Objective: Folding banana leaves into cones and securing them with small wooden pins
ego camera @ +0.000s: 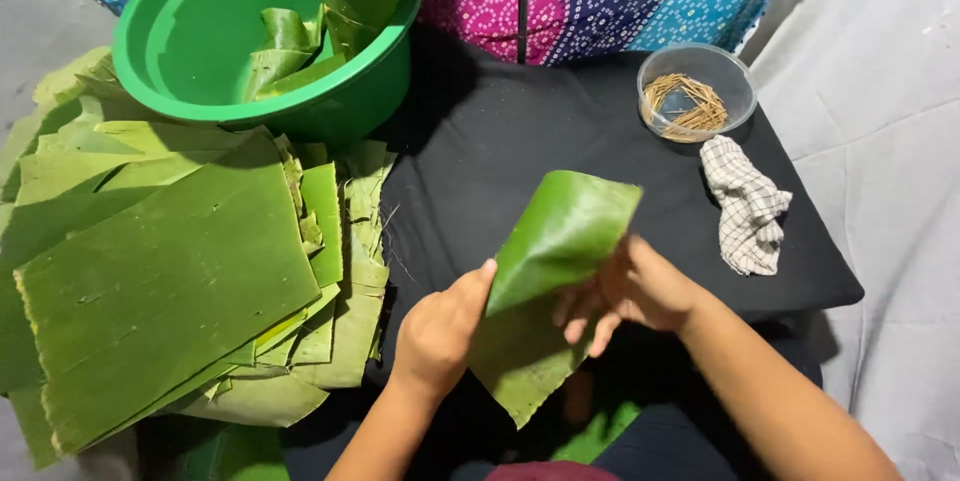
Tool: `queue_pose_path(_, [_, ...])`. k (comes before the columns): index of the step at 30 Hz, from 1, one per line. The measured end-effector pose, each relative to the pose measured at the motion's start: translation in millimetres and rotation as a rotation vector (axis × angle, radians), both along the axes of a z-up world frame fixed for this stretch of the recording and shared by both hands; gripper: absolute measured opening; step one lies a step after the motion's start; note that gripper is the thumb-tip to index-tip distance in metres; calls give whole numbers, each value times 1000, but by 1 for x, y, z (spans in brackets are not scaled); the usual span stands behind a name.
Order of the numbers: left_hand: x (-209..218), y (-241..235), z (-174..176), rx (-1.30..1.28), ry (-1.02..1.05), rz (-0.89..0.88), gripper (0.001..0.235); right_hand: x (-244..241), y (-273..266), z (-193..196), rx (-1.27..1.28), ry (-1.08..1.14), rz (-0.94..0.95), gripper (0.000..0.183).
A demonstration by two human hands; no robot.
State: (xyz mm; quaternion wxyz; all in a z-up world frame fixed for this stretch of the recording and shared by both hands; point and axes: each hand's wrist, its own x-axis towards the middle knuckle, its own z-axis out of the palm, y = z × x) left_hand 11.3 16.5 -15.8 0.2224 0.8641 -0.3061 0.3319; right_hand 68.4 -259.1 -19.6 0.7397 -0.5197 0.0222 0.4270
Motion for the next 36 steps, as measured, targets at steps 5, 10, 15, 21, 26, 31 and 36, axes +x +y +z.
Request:
queue_pose_path(5, [-3, -2, 17, 101, -145, -106, 30, -12, -25, -68, 19, -64, 82, 57])
queue_pose_path(10, [-3, 2, 17, 78, -286, -179, 28, -12, -35, -63, -511, -353, 19, 47])
queue_pose_path(15, [0, 4, 7, 14, 46, -190, 50, -42, 34, 98, -684, -1929, 106, 39])
queue_pose_path(21, [1, -5, 23, 38, 49, -141, 47, -47, 33, 88, -664, -2137, 145, 31])
queue_pose_path(26, [4, 1, 16, 38, -27, -124, 35, -43, 30, 91, -673, -2023, -11, 21])
queue_pose_path(31, [21, 14, 7, 94, -134, -27, 37, -46, 16, 79, -780, -1565, -318, 20])
queue_pose_path(36, [41, 22, 19, 69, -512, -44, 25, -45, -5, 74, 126, -406, -93, 68])
